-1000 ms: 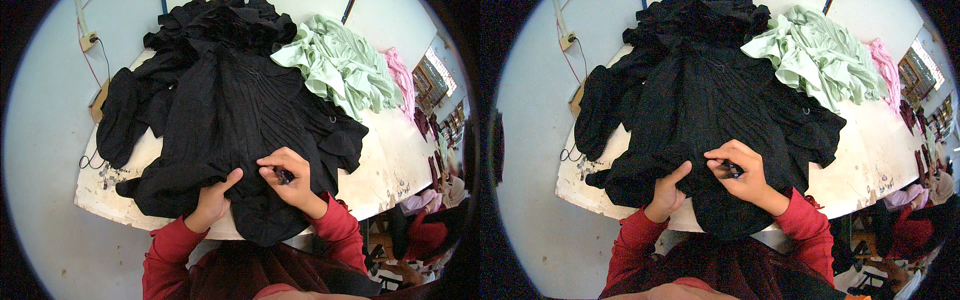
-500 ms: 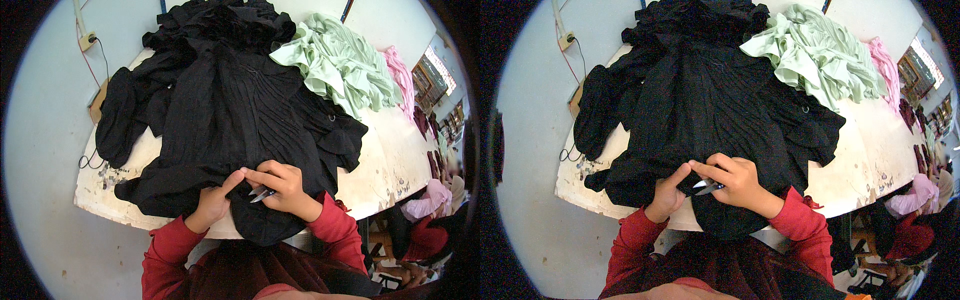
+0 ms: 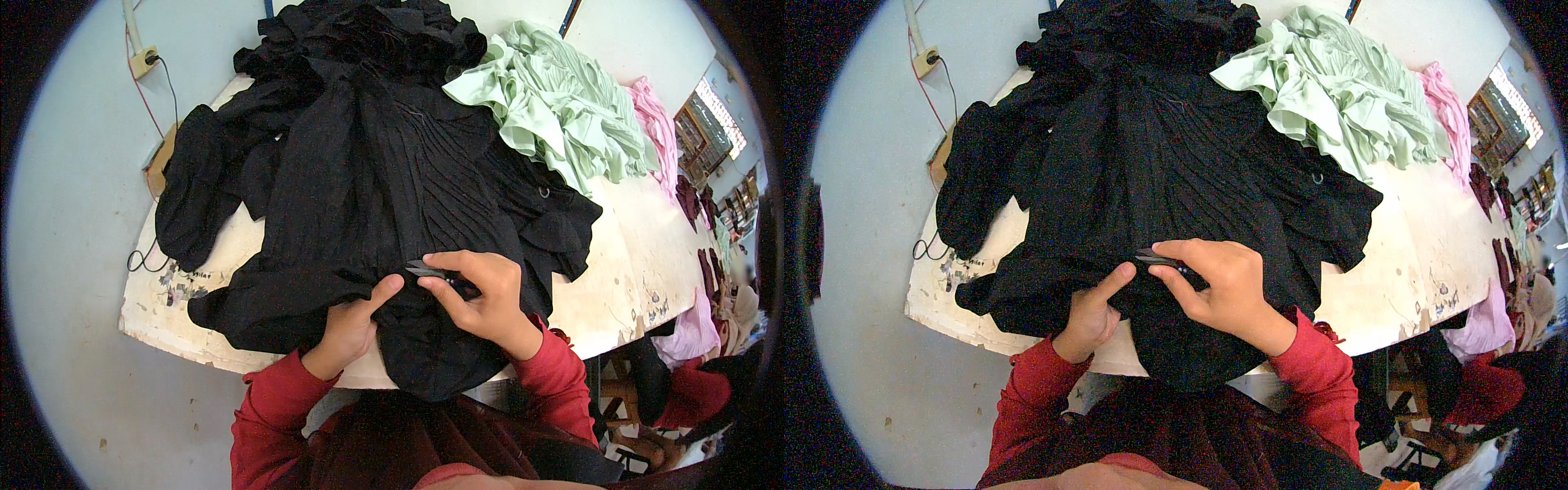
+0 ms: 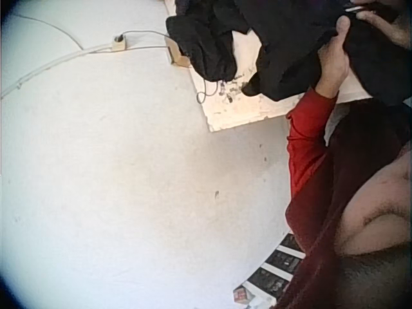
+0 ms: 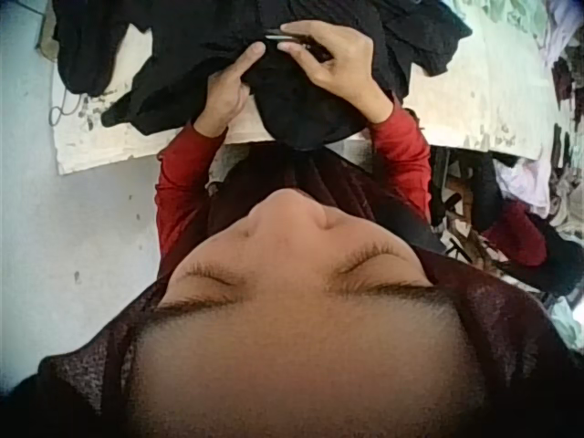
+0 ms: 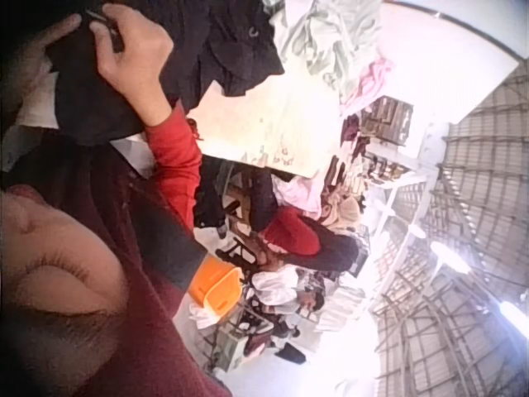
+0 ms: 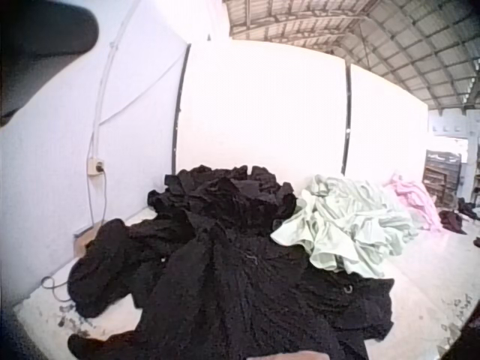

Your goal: The person uses a seam ripper to cut loose threads on a black garment laid on a table. The garment is repeatedly repositioned to access different areas while the person works methodically along seams and edges.

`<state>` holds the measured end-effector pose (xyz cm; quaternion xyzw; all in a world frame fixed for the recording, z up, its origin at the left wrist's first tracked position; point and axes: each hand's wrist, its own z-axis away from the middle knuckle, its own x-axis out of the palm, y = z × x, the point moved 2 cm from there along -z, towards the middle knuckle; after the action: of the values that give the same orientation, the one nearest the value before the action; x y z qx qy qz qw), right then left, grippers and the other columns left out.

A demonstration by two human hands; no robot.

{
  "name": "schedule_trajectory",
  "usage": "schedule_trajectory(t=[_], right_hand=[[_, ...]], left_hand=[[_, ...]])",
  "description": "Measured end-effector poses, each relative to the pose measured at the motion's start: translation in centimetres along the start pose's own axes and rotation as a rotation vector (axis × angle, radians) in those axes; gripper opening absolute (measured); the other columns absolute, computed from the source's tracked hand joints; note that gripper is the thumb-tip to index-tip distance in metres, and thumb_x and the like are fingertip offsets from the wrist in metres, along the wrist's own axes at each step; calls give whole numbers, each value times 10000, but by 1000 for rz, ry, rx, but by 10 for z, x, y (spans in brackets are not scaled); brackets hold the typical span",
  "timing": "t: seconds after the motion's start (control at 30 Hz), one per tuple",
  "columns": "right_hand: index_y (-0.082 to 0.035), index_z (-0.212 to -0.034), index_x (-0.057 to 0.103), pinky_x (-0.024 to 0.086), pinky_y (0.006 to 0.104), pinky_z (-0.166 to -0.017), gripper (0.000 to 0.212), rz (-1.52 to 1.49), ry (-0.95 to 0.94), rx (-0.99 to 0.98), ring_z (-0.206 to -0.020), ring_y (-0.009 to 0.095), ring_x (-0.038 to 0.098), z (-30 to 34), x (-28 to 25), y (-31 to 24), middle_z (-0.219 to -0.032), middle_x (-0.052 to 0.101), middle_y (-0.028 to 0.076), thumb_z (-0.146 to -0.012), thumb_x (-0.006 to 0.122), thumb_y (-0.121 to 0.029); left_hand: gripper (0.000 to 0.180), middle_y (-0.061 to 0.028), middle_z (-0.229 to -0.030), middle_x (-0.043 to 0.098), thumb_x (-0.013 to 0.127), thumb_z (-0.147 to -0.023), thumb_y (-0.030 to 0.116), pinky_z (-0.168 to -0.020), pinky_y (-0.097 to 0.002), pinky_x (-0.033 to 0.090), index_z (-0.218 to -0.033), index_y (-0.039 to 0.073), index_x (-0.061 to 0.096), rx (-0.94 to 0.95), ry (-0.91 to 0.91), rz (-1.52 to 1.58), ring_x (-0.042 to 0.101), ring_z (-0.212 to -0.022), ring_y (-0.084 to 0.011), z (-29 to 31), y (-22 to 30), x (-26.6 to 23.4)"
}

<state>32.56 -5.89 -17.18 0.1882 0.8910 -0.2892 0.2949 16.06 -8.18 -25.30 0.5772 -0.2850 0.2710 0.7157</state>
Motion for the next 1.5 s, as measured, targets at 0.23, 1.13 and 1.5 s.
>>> schedule_trajectory(t=[0.23, 1.13, 1.5], right_hand=[[-55, -878, 685, 489, 279, -559, 190, 44, 31, -68, -613, 216, 661, 0, 1, 0, -780, 694, 84, -725, 759, -141], [-75, -1111, 662, 473, 252, -620, 415, -393, -75, 247, -808, 174, 605, 68, 2, -31, -968, 616, 84, -716, 764, -154], [-30, -965, 689, 477, 238, -607, 260, -218, 39, 205, -693, 155, 667, 45, 7, -33, -849, 700, 103, -738, 758, -137]], left_hand=[[399, -89, -1192, 578, 699, -820, 21, -945, -328, 463, -1190, 20, 551, -44, -2, -12, 574, -1068, -188, 0, 1, 0], [352, -59, -1162, 589, 698, -806, -14, -940, -326, 461, -1135, 37, 585, 342, 158, 24, 572, -1052, -190, 53, -29, -6], [348, -65, -1188, 573, 643, -853, -1, -953, -355, 465, -1186, 51, 555, 103, 98, 246, 569, -1069, -205, 60, -33, -1]])
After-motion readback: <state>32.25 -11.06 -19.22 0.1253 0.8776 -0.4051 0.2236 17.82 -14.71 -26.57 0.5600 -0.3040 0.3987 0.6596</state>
